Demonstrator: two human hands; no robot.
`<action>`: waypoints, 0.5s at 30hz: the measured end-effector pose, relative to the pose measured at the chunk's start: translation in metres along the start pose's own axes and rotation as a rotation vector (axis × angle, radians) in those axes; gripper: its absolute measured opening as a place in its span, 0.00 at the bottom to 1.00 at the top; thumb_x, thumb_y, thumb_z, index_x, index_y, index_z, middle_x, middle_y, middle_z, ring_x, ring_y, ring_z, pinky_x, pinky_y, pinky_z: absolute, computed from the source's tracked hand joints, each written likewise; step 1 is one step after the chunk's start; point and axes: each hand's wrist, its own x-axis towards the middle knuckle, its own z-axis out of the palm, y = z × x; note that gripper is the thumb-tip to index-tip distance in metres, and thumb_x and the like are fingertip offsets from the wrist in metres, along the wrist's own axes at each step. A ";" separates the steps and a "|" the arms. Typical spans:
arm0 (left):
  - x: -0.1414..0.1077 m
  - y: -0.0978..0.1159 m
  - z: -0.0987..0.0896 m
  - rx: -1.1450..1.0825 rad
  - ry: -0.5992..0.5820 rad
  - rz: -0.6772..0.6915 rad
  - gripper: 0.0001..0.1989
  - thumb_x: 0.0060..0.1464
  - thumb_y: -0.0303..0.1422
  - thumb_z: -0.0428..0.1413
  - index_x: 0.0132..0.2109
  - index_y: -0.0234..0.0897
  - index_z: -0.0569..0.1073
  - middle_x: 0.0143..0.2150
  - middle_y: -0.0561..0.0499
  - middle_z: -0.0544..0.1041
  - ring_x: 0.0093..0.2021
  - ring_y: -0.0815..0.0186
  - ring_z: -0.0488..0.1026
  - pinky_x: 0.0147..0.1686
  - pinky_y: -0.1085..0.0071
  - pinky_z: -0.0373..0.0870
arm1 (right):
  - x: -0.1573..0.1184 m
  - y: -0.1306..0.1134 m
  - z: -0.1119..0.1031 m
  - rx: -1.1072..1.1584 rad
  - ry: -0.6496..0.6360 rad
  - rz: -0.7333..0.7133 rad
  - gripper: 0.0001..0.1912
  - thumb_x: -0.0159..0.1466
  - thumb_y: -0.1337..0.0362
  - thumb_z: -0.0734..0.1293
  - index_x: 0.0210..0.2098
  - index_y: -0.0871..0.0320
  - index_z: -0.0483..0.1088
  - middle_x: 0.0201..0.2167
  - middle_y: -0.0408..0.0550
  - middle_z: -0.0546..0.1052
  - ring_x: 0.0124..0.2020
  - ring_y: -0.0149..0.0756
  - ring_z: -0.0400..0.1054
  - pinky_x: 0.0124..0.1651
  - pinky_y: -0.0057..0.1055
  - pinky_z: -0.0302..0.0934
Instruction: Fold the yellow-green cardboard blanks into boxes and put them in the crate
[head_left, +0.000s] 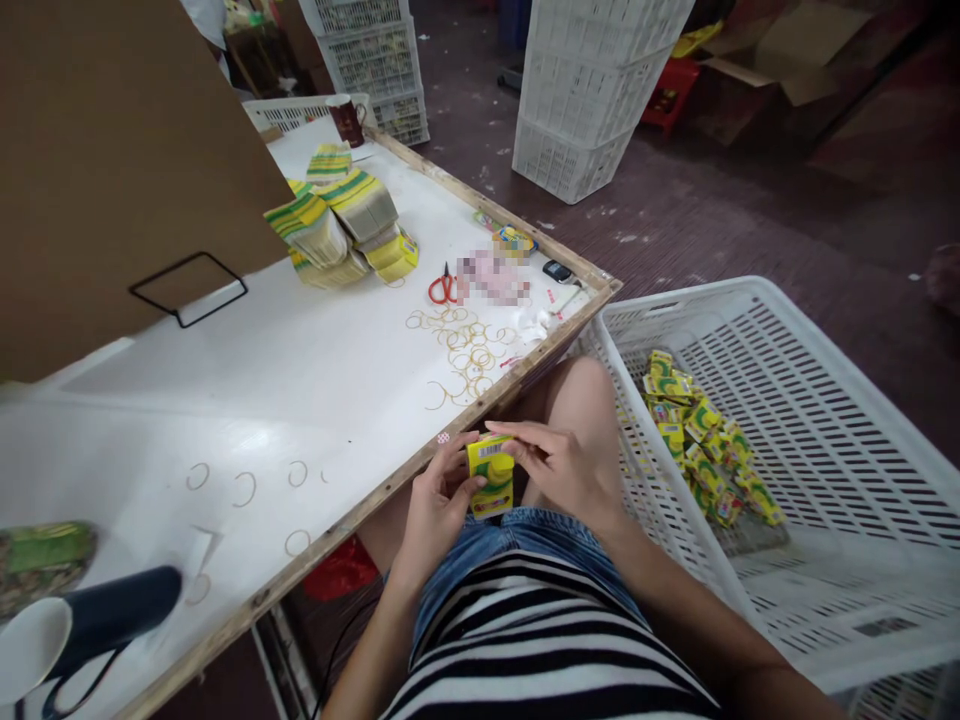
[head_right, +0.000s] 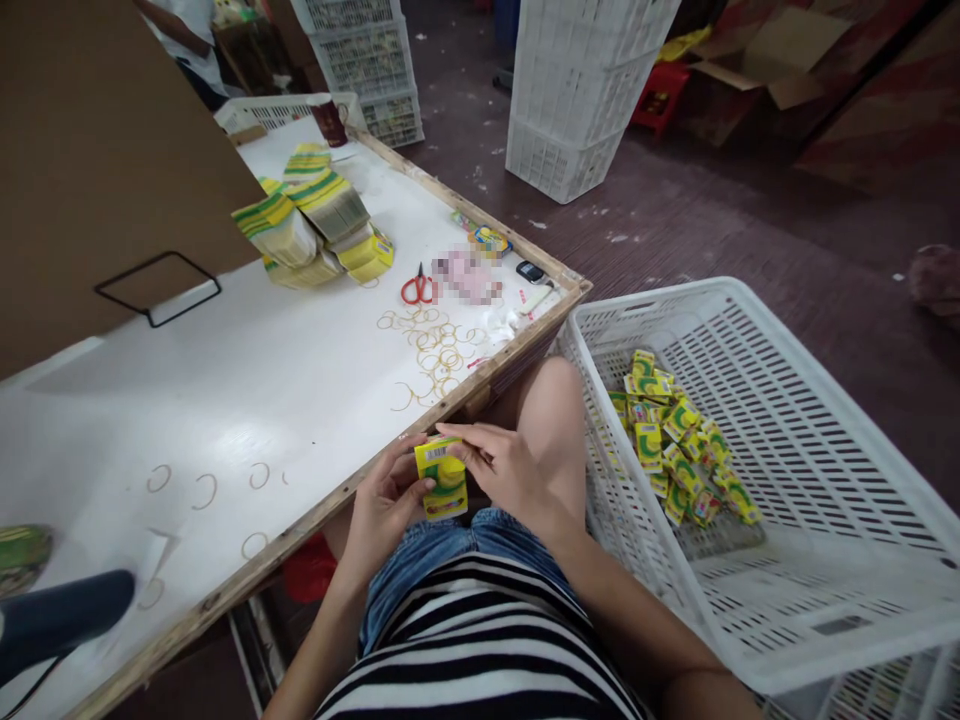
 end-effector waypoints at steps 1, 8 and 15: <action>0.000 -0.002 0.000 0.040 0.018 0.038 0.20 0.57 0.29 0.58 0.57 0.42 0.70 0.53 0.45 0.77 0.48 0.59 0.77 0.47 0.64 0.75 | -0.001 0.000 0.000 0.056 0.044 -0.029 0.16 0.68 0.58 0.63 0.51 0.55 0.75 0.44 0.51 0.79 0.44 0.39 0.74 0.46 0.33 0.69; 0.001 0.004 0.004 0.211 0.130 0.285 0.13 0.56 0.30 0.58 0.49 0.41 0.77 0.51 0.45 0.78 0.53 0.57 0.75 0.52 0.60 0.73 | -0.006 -0.007 0.007 0.352 0.168 -0.009 0.09 0.64 0.58 0.68 0.36 0.55 0.79 0.38 0.49 0.81 0.43 0.38 0.74 0.49 0.37 0.69; 0.004 0.010 0.015 0.121 0.251 0.355 0.05 0.56 0.29 0.59 0.39 0.41 0.80 0.41 0.48 0.82 0.44 0.59 0.79 0.46 0.62 0.76 | -0.009 -0.007 0.026 0.341 0.247 -0.063 0.05 0.63 0.64 0.69 0.34 0.53 0.79 0.36 0.49 0.81 0.41 0.39 0.75 0.46 0.37 0.70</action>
